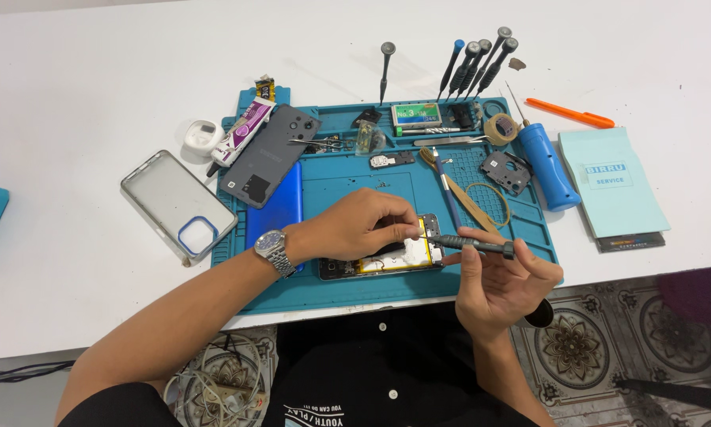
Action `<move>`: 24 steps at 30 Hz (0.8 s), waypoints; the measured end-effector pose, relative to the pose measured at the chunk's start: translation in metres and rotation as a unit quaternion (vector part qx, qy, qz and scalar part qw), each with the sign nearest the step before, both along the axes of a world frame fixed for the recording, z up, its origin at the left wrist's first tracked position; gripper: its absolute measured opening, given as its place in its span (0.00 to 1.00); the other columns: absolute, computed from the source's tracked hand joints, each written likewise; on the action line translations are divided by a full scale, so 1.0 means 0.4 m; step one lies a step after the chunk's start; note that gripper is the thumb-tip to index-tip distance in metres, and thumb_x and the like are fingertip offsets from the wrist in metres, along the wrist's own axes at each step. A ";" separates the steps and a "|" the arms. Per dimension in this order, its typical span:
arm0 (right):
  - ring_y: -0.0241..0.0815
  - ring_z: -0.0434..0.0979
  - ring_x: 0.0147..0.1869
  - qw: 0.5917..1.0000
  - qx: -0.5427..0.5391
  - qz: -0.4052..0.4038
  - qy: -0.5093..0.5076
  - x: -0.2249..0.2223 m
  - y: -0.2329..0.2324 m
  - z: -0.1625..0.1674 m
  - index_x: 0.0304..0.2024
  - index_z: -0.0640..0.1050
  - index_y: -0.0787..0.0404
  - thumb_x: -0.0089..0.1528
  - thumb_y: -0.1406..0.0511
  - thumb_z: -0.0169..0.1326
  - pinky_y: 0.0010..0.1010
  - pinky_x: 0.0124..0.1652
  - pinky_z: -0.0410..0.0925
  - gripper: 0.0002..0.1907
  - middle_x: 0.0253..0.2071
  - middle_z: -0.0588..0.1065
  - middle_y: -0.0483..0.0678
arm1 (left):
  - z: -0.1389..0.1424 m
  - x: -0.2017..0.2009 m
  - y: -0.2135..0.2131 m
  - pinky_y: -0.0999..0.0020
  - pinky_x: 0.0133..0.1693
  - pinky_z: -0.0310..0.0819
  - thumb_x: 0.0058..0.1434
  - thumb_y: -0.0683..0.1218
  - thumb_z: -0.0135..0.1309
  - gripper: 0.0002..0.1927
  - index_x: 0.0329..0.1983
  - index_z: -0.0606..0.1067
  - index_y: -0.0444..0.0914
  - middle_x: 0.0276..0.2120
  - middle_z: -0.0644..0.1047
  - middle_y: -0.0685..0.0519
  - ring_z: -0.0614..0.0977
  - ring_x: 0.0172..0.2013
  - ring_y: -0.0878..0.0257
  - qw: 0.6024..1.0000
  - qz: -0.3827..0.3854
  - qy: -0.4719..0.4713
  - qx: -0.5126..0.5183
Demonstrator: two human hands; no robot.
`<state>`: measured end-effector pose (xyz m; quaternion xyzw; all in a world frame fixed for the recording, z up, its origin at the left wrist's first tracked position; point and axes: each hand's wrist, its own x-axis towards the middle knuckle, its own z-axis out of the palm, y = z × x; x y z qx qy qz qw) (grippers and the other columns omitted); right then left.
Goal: The person works at a repair bench on a disassembled smartphone, lifting the display assembly and prying out the battery by hand. They then use a screwdriver to unscrew small components from the phone's midframe, handling tiny parts and screws on a blue silicone work mat.
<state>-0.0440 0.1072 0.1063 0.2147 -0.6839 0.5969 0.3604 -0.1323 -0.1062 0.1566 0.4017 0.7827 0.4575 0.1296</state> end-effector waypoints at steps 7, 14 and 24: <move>0.52 0.83 0.51 1.000 -0.005 0.007 -0.006 0.002 -0.002 -0.002 0.60 0.53 0.59 0.69 0.81 0.48 0.35 0.40 0.79 0.25 0.49 0.73 0.67 | -0.002 0.002 -0.001 0.69 0.26 0.67 0.67 0.52 0.55 0.13 0.39 0.81 0.39 0.25 0.80 0.55 0.76 0.22 0.67 1.000 0.000 -0.003 -0.006; 0.54 0.83 0.51 1.000 0.008 -0.001 -0.002 0.000 -0.003 -0.001 0.60 0.54 0.60 0.68 0.81 0.49 0.35 0.40 0.79 0.25 0.48 0.70 0.64 | 0.002 0.002 0.000 0.69 0.26 0.67 0.66 0.52 0.55 0.12 0.39 0.82 0.39 0.24 0.80 0.55 0.75 0.22 0.67 1.000 -0.004 0.003 -0.010; 0.54 0.83 0.50 0.999 0.033 -0.035 0.018 -0.001 -0.001 -0.006 0.60 0.55 0.60 0.68 0.79 0.50 0.32 0.39 0.78 0.24 0.47 0.72 0.67 | 0.007 0.000 -0.002 0.70 0.28 0.71 0.67 0.54 0.54 0.15 0.42 0.81 0.38 0.27 0.81 0.54 0.79 0.25 0.66 1.000 0.002 -0.001 0.006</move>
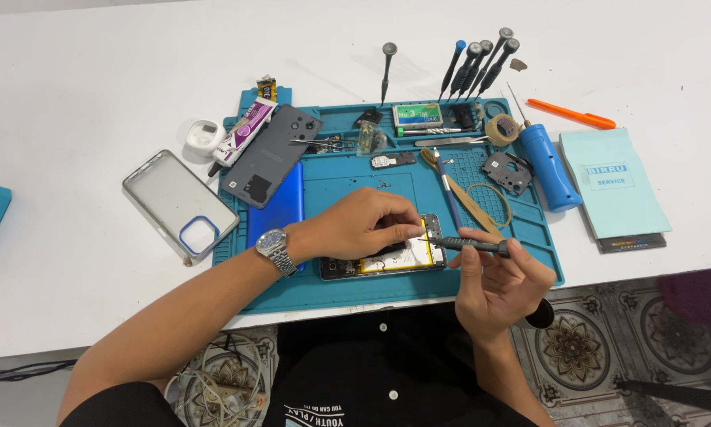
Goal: The person works at a repair bench on a disassembled smartphone, lifting the display assembly and prying out the battery by hand. They then use a screwdriver to unscrew small components from the phone's midframe, handling tiny parts and screws on a blue silicone work mat.
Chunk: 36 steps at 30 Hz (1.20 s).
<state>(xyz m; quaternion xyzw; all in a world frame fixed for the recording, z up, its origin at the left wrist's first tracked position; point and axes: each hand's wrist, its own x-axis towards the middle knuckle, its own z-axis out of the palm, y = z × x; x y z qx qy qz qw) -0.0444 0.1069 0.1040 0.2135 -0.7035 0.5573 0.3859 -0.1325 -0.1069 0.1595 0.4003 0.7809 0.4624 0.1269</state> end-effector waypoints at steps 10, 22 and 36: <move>0.36 0.77 0.32 0.999 -0.014 -0.037 -0.001 0.003 0.012 -0.023 0.64 0.59 0.60 0.71 0.76 0.49 0.18 0.27 0.73 0.22 0.48 0.76 0.64 | -0.008 0.000 -0.001 0.70 0.30 0.73 0.68 0.55 0.53 0.18 0.45 0.82 0.37 0.31 0.83 0.53 0.81 0.27 0.65 1.000 0.005 0.021 -0.004; 0.40 0.82 0.38 1.000 0.007 -0.018 -0.002 0.002 0.006 -0.011 0.64 0.59 0.59 0.73 0.73 0.49 0.23 0.32 0.78 0.20 0.49 0.77 0.63 | -0.006 0.000 -0.002 0.69 0.29 0.72 0.67 0.56 0.53 0.18 0.44 0.82 0.38 0.29 0.82 0.53 0.80 0.26 0.65 1.000 0.008 0.020 -0.018; 0.40 0.81 0.39 0.999 0.026 -0.008 -0.017 0.000 0.005 -0.013 0.63 0.61 0.59 0.72 0.73 0.49 0.24 0.35 0.78 0.19 0.49 0.77 0.65 | -0.004 -0.003 -0.001 0.69 0.29 0.72 0.67 0.56 0.53 0.18 0.44 0.82 0.38 0.29 0.82 0.53 0.79 0.26 0.65 0.999 0.002 0.024 -0.020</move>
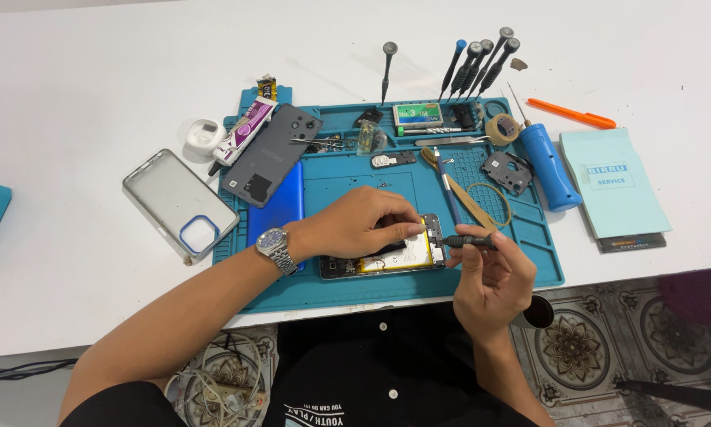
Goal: The person works at a repair bench on a disassembled smartphone, lifting the display assembly and prying out the battery by hand. They then use a screwdriver to unscrew small components from the phone's midframe, handling tiny parts and screws on a blue silicone work mat.
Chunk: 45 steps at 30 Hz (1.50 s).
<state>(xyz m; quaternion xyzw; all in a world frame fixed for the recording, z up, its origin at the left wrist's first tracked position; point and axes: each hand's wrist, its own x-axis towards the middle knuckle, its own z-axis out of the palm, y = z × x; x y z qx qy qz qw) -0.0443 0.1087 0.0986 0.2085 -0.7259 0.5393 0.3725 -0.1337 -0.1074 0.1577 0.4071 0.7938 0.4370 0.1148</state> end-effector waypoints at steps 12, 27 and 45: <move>0.39 0.82 0.40 1.000 0.002 0.005 0.003 0.000 -0.003 0.002 0.63 0.61 0.61 0.72 0.73 0.49 0.27 0.39 0.78 0.18 0.50 0.77 0.64 | -0.007 -0.001 -0.002 0.69 0.28 0.71 0.67 0.56 0.53 0.18 0.43 0.82 0.38 0.28 0.82 0.54 0.80 0.25 0.65 1.000 0.003 0.001 0.005; 0.35 0.74 0.51 0.997 0.018 0.069 -0.037 -0.006 0.005 0.035 0.68 0.66 0.58 0.70 0.77 0.52 0.27 0.49 0.76 0.26 0.53 0.68 0.54 | 0.001 0.004 0.000 0.69 0.28 0.71 0.67 0.56 0.53 0.18 0.43 0.82 0.39 0.27 0.81 0.54 0.79 0.25 0.66 1.000 0.003 -0.002 0.006; 0.35 0.70 0.49 0.996 0.018 0.058 -0.070 -0.011 0.005 0.037 0.67 0.69 0.59 0.69 0.78 0.54 0.25 0.49 0.69 0.25 0.48 0.69 0.50 | -0.002 0.001 -0.002 0.67 0.28 0.71 0.67 0.57 0.53 0.18 0.43 0.82 0.39 0.28 0.82 0.54 0.80 0.25 0.64 1.000 0.004 0.006 -0.005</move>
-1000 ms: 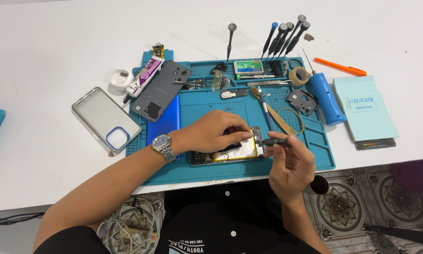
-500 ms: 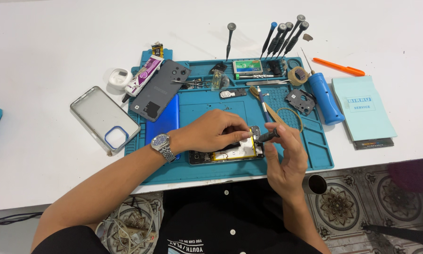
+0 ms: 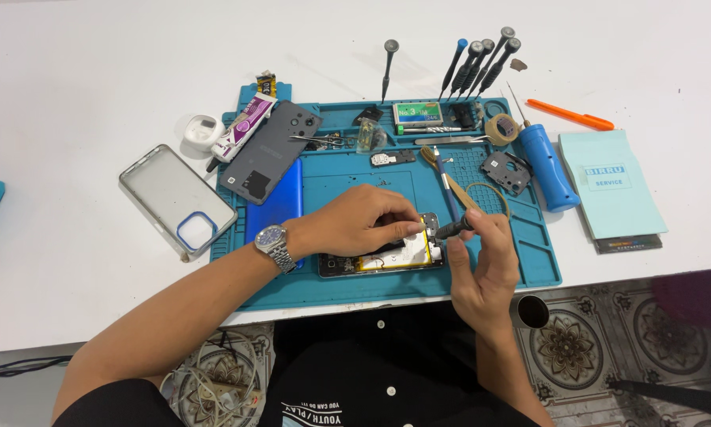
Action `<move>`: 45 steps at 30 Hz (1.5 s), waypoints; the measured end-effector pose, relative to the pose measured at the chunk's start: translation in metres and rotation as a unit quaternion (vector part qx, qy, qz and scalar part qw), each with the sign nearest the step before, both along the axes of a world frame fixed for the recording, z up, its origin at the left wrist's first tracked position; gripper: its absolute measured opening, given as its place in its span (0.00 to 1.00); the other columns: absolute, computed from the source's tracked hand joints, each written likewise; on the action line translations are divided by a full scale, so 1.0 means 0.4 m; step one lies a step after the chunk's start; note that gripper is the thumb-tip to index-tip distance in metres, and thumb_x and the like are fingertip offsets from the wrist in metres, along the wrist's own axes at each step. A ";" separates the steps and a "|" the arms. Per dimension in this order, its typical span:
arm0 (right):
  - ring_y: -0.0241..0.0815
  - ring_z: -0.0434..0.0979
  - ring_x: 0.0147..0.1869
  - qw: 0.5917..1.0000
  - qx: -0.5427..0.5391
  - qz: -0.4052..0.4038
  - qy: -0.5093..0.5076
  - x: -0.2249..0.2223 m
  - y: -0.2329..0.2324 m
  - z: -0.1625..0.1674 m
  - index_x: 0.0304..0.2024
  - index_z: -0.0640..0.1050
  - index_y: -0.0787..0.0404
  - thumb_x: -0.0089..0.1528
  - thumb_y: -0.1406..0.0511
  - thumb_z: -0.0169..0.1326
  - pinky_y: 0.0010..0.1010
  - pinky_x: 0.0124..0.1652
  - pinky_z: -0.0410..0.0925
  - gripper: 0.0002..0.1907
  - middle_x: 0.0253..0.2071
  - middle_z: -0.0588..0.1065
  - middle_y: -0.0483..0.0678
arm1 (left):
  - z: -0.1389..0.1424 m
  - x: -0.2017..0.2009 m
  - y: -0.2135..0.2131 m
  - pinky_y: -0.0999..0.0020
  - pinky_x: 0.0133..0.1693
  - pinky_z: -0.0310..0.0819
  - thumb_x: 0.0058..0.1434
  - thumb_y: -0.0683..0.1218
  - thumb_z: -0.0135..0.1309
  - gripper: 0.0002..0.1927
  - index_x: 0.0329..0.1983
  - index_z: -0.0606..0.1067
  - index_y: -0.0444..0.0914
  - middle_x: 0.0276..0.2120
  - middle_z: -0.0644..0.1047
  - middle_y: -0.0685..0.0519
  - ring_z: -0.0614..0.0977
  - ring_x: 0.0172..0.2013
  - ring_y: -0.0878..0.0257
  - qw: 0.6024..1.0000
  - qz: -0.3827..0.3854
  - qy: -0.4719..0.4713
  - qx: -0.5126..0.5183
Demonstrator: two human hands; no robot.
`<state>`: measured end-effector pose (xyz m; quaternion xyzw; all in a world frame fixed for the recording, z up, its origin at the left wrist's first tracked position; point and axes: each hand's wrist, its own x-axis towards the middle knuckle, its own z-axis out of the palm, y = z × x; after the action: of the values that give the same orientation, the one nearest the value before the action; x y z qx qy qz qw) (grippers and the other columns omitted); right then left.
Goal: The person works at a repair bench on a disassembled smartphone, lifting the display assembly and prying out the battery by hand. They then use a screwdriver to unscrew small components from the phone's midframe, handling tiny parts and screws on a blue silicone work mat.
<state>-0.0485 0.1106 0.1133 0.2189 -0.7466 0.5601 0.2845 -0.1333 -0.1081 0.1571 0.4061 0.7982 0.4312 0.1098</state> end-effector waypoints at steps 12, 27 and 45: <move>0.40 0.81 0.45 0.993 0.086 -0.067 -0.033 -0.020 -0.011 0.072 0.61 0.71 0.60 0.62 0.75 0.63 0.25 0.39 0.68 0.26 0.41 0.78 0.50 | -0.012 0.027 0.006 0.60 0.36 0.74 0.64 0.50 0.56 0.09 0.42 0.81 0.42 0.37 0.77 0.54 0.80 0.36 0.57 0.977 -0.019 0.208 -0.033; 0.39 0.73 0.43 0.996 0.037 0.050 0.059 -0.059 -0.038 0.053 0.58 0.71 0.59 0.63 0.80 0.59 0.26 0.43 0.68 0.24 0.45 0.71 0.52 | -0.019 0.017 -0.007 0.61 0.35 0.75 0.63 0.48 0.55 0.10 0.43 0.81 0.40 0.38 0.77 0.54 0.81 0.36 0.58 0.976 -0.021 0.214 -0.034; 0.39 0.66 0.41 0.996 -0.069 -0.058 -0.007 -0.046 -0.016 0.012 0.51 0.76 0.69 0.64 0.82 0.57 0.26 0.42 0.65 0.15 0.42 0.69 0.53 | -0.008 0.020 -0.010 0.63 0.34 0.75 0.66 0.50 0.54 0.12 0.48 0.83 0.44 0.33 0.76 0.55 0.80 0.34 0.59 0.982 -0.025 0.185 -0.028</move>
<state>-0.0669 0.1044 0.1182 0.1510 -0.7200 0.5941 0.3255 -0.1253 -0.1122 0.1540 0.4956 0.8060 0.3230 -0.0172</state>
